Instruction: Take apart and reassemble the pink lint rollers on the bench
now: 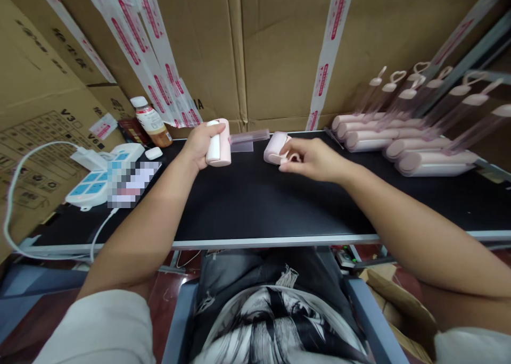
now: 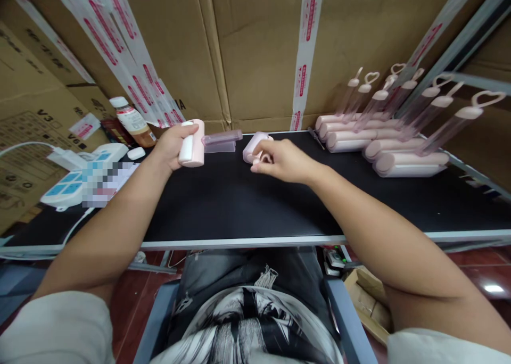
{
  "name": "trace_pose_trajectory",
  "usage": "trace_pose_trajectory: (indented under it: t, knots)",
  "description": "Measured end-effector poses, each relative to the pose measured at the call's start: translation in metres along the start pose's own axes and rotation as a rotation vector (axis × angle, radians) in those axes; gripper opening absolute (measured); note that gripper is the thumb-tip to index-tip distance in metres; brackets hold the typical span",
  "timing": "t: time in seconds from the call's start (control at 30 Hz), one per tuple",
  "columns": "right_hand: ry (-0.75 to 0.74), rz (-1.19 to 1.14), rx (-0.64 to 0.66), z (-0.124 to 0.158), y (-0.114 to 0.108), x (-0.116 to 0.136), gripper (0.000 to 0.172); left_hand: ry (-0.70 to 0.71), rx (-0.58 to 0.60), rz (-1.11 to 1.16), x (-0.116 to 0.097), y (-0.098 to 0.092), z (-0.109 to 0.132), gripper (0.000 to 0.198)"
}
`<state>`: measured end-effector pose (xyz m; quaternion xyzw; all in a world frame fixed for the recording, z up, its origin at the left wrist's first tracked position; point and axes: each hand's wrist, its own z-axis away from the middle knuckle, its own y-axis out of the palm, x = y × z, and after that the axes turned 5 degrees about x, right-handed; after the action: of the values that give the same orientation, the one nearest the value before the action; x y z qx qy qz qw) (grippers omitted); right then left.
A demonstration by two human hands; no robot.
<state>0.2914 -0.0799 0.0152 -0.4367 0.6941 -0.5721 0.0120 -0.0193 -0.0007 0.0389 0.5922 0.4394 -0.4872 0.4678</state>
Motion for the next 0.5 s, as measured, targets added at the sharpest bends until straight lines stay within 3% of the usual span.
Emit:
trace_pose_trajectory:
  t: [0.1,0.27,0.37,0.5]
  knots:
    - [0.126,0.169,0.245,-0.004,0.014,0.005,0.024,0.016,0.045,-0.026,0.003,0.017,0.013,0.048]
    - [0.226,0.238,0.295,-0.003,0.011,0.003,0.038,0.015,0.158,-0.059,0.006,0.030,0.026,0.060]
    - [0.184,0.156,0.204,-0.001,-0.001,-0.004,0.032,-0.014,0.248,-0.081,0.005,0.031,0.031,0.062]
    - [0.144,-0.108,-0.083,-0.002,0.000,-0.005,0.025,-0.132,0.480,-0.100,0.005,0.035,0.040,0.068]
